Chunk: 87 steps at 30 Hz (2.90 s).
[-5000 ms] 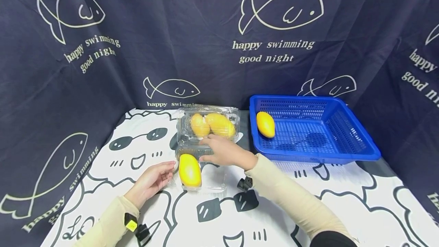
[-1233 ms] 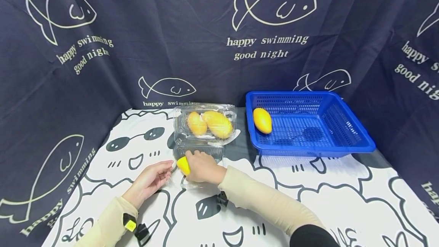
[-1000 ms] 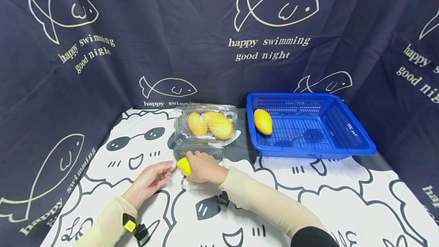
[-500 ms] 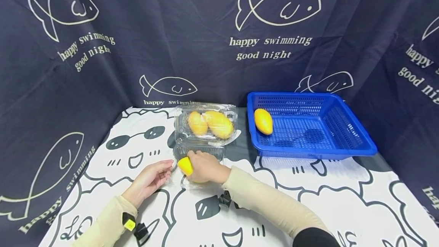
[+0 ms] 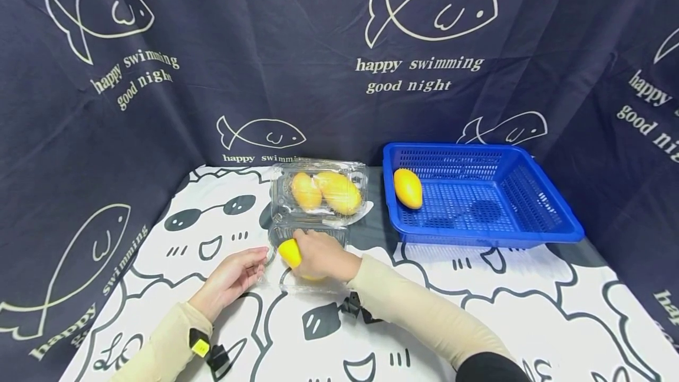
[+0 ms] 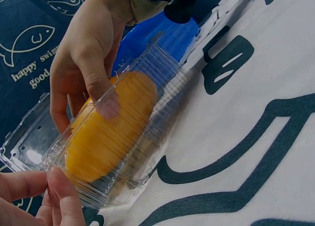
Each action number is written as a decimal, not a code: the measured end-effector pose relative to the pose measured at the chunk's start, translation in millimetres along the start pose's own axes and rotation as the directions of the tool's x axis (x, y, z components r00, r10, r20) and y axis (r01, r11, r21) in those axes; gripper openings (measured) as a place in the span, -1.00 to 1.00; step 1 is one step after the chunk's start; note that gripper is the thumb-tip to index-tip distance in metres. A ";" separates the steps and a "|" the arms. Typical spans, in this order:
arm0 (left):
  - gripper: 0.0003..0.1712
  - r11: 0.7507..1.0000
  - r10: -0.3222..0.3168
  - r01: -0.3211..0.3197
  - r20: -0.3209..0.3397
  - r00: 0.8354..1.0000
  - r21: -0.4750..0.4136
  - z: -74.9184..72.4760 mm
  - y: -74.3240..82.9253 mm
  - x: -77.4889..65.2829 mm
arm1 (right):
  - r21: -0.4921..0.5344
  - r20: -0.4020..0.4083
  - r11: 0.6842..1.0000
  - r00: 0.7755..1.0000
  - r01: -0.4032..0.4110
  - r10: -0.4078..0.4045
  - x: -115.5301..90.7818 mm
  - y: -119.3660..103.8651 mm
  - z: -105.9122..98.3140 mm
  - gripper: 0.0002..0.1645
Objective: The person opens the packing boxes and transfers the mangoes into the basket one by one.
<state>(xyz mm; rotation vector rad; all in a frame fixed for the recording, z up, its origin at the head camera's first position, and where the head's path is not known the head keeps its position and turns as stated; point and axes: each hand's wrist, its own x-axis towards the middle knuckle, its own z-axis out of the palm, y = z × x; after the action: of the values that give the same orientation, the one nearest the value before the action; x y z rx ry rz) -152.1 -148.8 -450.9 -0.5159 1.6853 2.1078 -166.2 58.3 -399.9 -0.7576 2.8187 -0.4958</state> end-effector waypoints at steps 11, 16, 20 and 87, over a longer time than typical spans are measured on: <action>-0.52 1.000 0.012 -0.012 0.004 1.000 0.003 -0.7 -1.3 -0.4 | 0.024 0.007 1.000 1.000 -0.009 0.009 -1.0 -1.4 -11.6 -0.22; -0.52 1.000 0.006 -0.006 0.004 1.000 -0.002 -0.5 -1.9 0.3 | 0.034 0.003 0.999 1.000 0.002 -0.002 -2.6 -1.3 -18.0 -0.26; -0.51 1.000 0.003 -0.003 0.000 1.000 -0.002 -0.6 -2.0 -0.2 | 0.031 -0.002 0.999 1.000 0.010 -0.010 -2.6 -0.1 -22.0 -0.28; -0.53 1.000 0.029 -0.029 0.002 1.000 0.002 -2.1 -2.7 0.1 | 0.009 -0.152 0.998 0.986 -0.061 0.062 2.7 31.9 -134.7 -0.15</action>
<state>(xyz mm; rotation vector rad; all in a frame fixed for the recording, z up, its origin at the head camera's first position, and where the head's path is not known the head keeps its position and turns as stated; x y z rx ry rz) -150.7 -150.4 -453.6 -0.4920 1.7036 2.1255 -217.5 119.2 -286.6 -0.6560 2.9696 -0.5725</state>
